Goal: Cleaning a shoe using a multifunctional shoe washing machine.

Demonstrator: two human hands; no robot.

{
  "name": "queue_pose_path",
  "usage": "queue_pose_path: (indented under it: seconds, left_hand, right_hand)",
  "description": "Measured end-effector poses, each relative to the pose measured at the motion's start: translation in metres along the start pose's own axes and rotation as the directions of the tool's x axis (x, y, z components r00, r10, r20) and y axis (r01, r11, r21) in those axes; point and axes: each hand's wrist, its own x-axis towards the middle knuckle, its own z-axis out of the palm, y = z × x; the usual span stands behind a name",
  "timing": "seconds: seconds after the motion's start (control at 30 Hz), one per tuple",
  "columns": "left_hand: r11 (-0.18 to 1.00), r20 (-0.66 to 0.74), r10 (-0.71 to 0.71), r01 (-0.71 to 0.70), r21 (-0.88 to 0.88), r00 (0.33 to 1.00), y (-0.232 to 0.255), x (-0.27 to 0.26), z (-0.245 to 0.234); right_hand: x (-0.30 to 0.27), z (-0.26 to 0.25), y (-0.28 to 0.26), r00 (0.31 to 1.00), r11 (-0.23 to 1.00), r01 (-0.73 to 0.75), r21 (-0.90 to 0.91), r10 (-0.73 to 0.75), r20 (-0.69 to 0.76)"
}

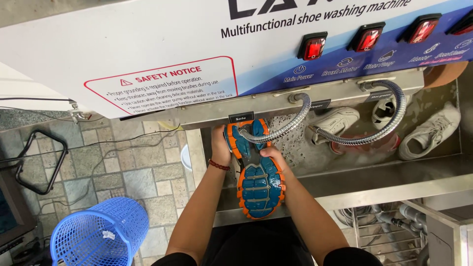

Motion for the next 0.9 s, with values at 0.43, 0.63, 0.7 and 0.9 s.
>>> queue_pose_path:
  seconds: [0.43, 0.63, 0.7, 0.9]
  left_hand:
    - [0.996, -0.005, 0.086, -0.086, -0.030, 0.996, 0.119, -0.018, 0.060]
    - [0.857, 0.079, 0.390, -0.393, 0.333, 0.917, 0.068, -0.011, 0.043]
    - [0.994, -0.060, -0.093, 0.096, 0.058, 0.994, 0.016, 0.018, 0.023]
    - [0.663, 0.063, 0.488, -0.417, 0.621, 0.871, 0.067, -0.014, 0.048]
  right_hand:
    - [0.024, -0.043, 0.014, 0.990, 0.991, -0.069, 0.113, 0.054, 0.134]
    - [0.055, -0.171, 0.056, 0.971, 0.989, -0.146, 0.020, 0.139, 0.194]
    - [0.053, -0.155, 0.047, 0.977, 0.990, -0.140, 0.022, 0.134, 0.166]
    - [0.031, -0.078, 0.017, 0.992, 0.993, -0.112, 0.044, 0.109, 0.066]
